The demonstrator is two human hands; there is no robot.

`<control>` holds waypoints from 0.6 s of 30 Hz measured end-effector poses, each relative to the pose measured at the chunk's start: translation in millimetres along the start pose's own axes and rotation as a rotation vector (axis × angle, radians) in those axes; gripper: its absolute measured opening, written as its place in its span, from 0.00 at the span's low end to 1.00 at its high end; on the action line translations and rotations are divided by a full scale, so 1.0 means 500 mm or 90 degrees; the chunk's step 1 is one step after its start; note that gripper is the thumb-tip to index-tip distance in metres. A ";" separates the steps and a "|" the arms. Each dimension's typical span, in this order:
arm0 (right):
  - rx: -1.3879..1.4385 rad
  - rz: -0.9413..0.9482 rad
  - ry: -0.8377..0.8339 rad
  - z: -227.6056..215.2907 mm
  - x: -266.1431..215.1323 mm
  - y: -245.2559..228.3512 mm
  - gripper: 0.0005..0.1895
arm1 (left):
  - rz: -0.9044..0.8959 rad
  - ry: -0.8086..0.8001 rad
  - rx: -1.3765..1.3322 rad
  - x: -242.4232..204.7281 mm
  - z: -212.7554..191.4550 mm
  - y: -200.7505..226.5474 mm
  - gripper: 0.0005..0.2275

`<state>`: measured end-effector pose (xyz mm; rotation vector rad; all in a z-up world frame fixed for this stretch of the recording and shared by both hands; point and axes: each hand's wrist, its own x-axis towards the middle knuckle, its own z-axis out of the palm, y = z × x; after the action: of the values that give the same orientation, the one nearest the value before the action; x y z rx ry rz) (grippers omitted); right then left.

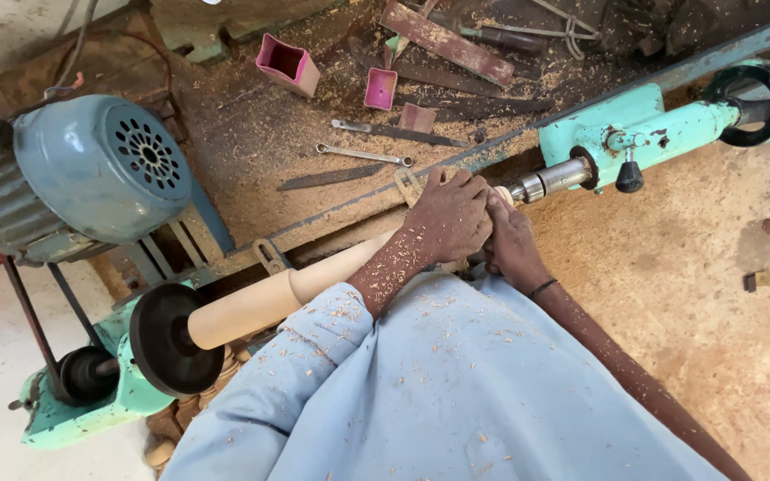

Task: The person sands a decorative wooden spindle spinning on a lathe machine using a piece of sandpaper. After finishing the sanding, they walk to a wall and flip a power switch.

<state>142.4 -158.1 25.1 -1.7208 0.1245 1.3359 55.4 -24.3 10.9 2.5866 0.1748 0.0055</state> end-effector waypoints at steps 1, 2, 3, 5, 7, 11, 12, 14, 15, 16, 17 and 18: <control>0.025 0.044 0.012 0.002 0.001 -0.008 0.21 | 0.001 0.005 -0.001 0.001 0.000 -0.002 0.15; 0.051 0.088 0.026 0.002 0.001 -0.016 0.19 | 0.003 0.010 -0.004 0.002 0.000 -0.002 0.16; 0.077 0.132 0.040 0.002 -0.001 -0.022 0.19 | 0.005 0.014 -0.006 0.003 0.000 -0.003 0.16; 0.092 0.162 0.053 0.001 -0.010 -0.029 0.19 | 0.008 -0.013 -0.019 0.005 0.000 0.000 0.17; 0.055 0.130 0.055 0.002 -0.015 -0.031 0.20 | 0.007 -0.023 -0.027 0.008 -0.001 0.000 0.17; -0.098 -0.036 0.059 0.000 -0.023 -0.005 0.23 | 0.003 -0.007 -0.045 -0.006 0.004 0.006 0.16; -0.131 -0.078 0.064 0.000 -0.020 0.001 0.24 | 0.004 -0.001 -0.049 -0.009 0.004 0.005 0.16; -0.268 -0.152 0.090 -0.003 -0.013 0.010 0.25 | -0.003 -0.002 -0.056 -0.014 0.005 0.006 0.15; -0.337 -0.191 0.104 -0.005 -0.009 0.012 0.25 | -0.006 -0.002 -0.060 -0.014 0.005 0.005 0.14; -0.381 -0.205 0.116 -0.007 -0.007 0.013 0.25 | 0.002 0.007 -0.052 -0.014 0.006 0.004 0.15; -0.424 -0.219 0.128 -0.008 -0.004 0.014 0.25 | 0.011 0.016 -0.045 -0.014 0.006 0.002 0.15; -0.467 -0.233 0.140 -0.010 -0.002 0.013 0.25 | 0.020 0.026 -0.038 -0.013 0.006 -0.001 0.15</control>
<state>141.7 -165.6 22.1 -2.3508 -0.6002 0.9637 49.2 -26.6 8.2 2.5313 0.1476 0.0737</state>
